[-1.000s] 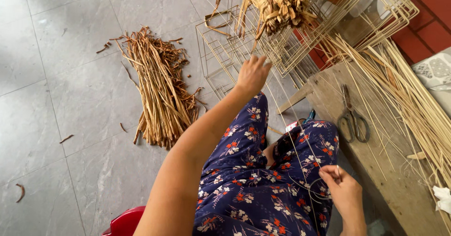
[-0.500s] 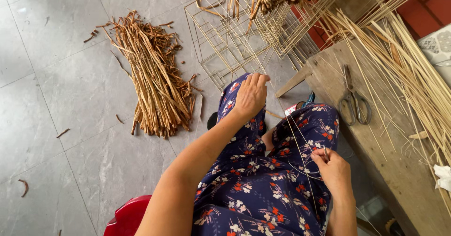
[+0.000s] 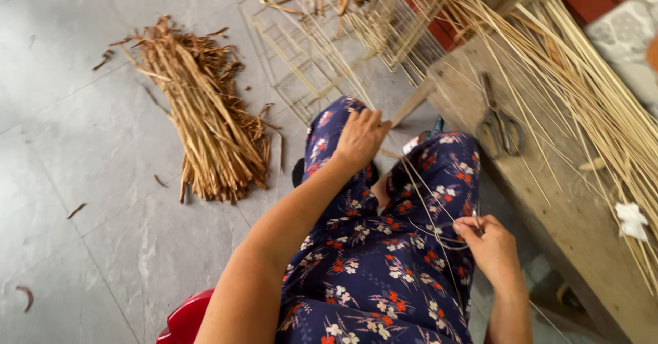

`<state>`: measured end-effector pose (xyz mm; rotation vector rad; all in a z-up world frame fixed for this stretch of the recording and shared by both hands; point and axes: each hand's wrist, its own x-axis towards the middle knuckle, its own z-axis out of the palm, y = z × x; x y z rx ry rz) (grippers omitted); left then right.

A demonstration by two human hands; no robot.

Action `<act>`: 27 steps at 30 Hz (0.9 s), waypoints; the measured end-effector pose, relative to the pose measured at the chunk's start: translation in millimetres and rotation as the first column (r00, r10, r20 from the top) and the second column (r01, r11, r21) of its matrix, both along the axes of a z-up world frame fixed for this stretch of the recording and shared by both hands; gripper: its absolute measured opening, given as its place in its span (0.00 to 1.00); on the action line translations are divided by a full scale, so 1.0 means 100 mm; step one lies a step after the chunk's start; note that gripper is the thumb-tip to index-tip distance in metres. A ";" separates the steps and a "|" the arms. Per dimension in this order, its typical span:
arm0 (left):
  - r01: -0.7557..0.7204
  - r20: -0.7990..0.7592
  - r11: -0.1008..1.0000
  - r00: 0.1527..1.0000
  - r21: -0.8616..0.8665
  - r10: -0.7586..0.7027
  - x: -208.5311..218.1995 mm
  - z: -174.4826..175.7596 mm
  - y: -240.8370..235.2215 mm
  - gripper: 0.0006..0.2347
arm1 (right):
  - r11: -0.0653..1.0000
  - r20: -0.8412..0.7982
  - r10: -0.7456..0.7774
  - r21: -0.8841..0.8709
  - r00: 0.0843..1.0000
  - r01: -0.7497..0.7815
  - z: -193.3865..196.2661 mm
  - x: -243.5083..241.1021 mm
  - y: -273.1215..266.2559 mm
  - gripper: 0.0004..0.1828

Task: The person sits on a red stool and uses a knife to split and shave long bamboo strips into thin, flexible strands. They peel the outer layers of the bamboo, separate the fibers, and occasionally use scissors to trim the material. The processed strips are placed into a wire basket.

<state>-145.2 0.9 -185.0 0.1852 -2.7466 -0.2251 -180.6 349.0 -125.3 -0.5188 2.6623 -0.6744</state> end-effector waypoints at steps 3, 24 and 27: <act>0.007 -0.020 1.000 1.000 -0.007 -0.007 0.01 -0.06 -0.03 0.09 | 0.994 -0.095 -0.012 -0.110 0.995 0.002 -0.01 -0.08 0.52 0.13; 0.126 -0.134 0.992 0.983 0.015 -0.123 0.15 0.28 0.03 0.13 | 0.047 0.695 -0.139 -0.707 0.705 0.706 0.28 0.22 2.07 0.14; 0.120 -0.139 0.991 0.984 0.052 -0.112 0.12 0.21 0.00 0.10 | 0.442 0.550 -0.335 -0.625 0.765 0.643 0.35 0.26 1.51 0.14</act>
